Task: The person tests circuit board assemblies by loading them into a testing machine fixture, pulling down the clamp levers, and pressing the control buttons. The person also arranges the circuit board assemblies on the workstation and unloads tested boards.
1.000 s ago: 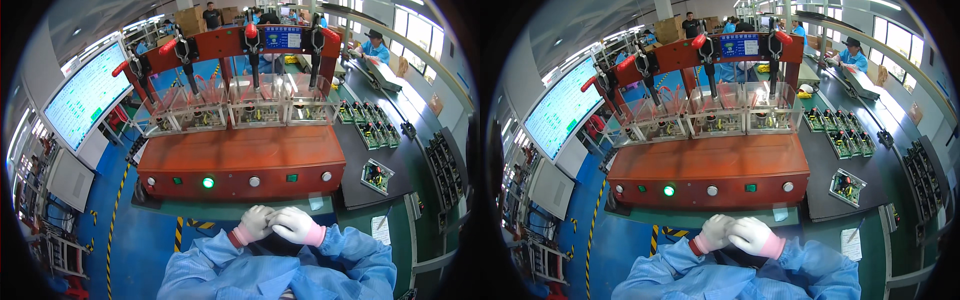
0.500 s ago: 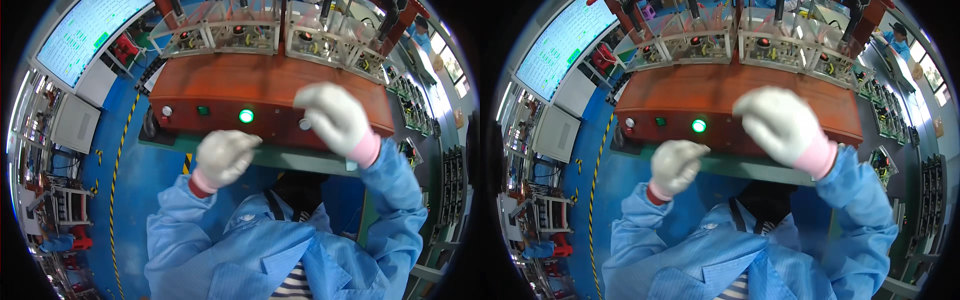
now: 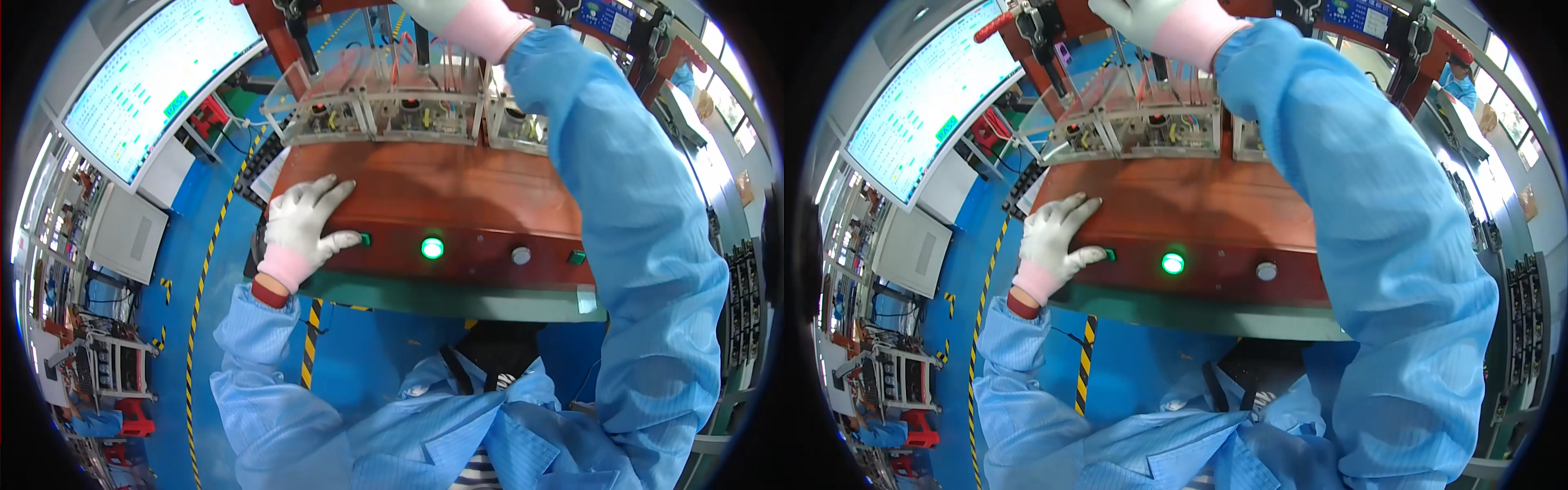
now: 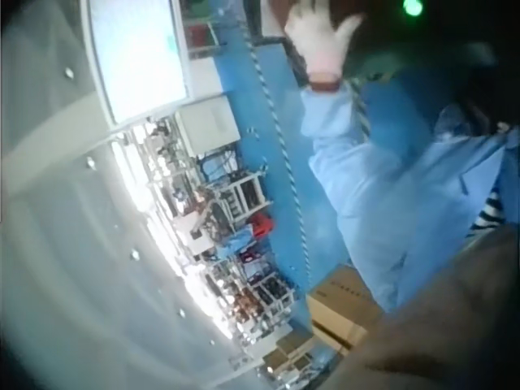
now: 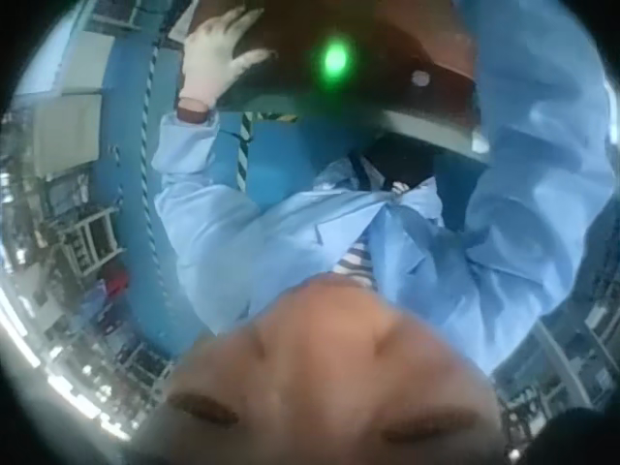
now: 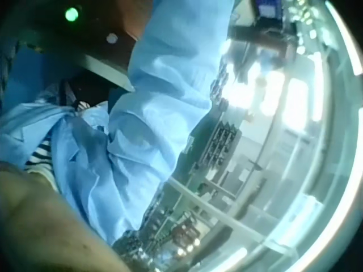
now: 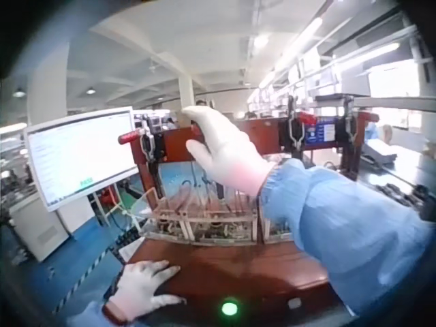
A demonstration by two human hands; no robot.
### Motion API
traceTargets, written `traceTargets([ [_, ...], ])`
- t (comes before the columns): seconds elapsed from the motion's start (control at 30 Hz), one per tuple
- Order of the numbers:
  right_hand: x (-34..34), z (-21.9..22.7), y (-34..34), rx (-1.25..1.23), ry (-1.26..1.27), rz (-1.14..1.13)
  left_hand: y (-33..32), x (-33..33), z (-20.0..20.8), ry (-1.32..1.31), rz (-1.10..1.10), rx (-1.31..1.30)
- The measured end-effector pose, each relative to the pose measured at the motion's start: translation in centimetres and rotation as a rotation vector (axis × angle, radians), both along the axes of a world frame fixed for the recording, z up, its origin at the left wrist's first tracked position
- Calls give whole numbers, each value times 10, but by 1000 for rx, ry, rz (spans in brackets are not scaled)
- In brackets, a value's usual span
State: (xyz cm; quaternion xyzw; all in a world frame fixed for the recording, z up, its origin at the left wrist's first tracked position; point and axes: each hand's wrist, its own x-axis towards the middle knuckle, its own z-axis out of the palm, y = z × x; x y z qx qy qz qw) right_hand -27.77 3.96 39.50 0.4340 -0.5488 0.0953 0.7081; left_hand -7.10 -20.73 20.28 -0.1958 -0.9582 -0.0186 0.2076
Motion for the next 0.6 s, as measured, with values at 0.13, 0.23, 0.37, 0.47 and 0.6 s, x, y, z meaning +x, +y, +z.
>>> traceTargets([
  [0.13, 68, 22, -26, -71, -829, 121, -14, -2, 4, -67, -18, -5],
  [0.23, 89, 76, -23, -171, -1030, 475, 17, -27, 20, -166, -221, 141],
  [0.37, 24, 102, -23, -275, -988, 373, 72, -78, 22, -196, -226, 118],
  [0.47, 13, 97, -32, -322, -968, 276, 88, -86, 21, -209, -155, 78],
  [0.6, 20, 92, -40, -385, -923, -12, 97, -72, 23, -277, -56, 6],
])
